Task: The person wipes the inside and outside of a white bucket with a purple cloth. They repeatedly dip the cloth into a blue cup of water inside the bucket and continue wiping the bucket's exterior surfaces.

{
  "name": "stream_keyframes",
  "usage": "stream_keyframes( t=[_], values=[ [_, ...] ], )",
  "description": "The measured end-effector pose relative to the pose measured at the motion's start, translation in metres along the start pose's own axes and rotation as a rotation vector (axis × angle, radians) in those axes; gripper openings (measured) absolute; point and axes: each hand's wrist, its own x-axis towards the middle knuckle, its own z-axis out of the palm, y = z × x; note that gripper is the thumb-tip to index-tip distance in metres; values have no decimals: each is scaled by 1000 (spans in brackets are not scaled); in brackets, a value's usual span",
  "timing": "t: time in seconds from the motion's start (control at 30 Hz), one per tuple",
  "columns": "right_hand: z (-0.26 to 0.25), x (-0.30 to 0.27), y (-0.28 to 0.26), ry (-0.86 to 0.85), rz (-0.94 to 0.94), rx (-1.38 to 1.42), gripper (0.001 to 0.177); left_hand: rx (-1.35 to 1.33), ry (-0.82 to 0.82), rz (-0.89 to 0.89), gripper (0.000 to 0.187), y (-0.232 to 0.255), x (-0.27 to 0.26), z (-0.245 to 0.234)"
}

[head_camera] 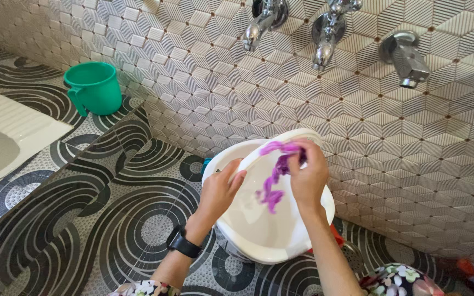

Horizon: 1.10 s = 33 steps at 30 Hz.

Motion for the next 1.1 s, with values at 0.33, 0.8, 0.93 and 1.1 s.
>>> stream_keyframes(
  t=[0.33, 0.8, 0.93, 1.1],
  values=[
    [11, -10, -12, 14, -198, -160, 21, -30, 20, -2, 31, -1, 2, 1],
    [12, -3, 13, 101, 30, -53, 14, -79, 33, -15, 32, -9, 4, 3],
    [13, 0, 16, 125, 104, -6, 15, -92, 45, 40, 32, -8, 3, 3],
    [19, -4, 30, 91, 142, 8, 18, -88, 25, -19, 33, -6, 3, 2]
  ],
)
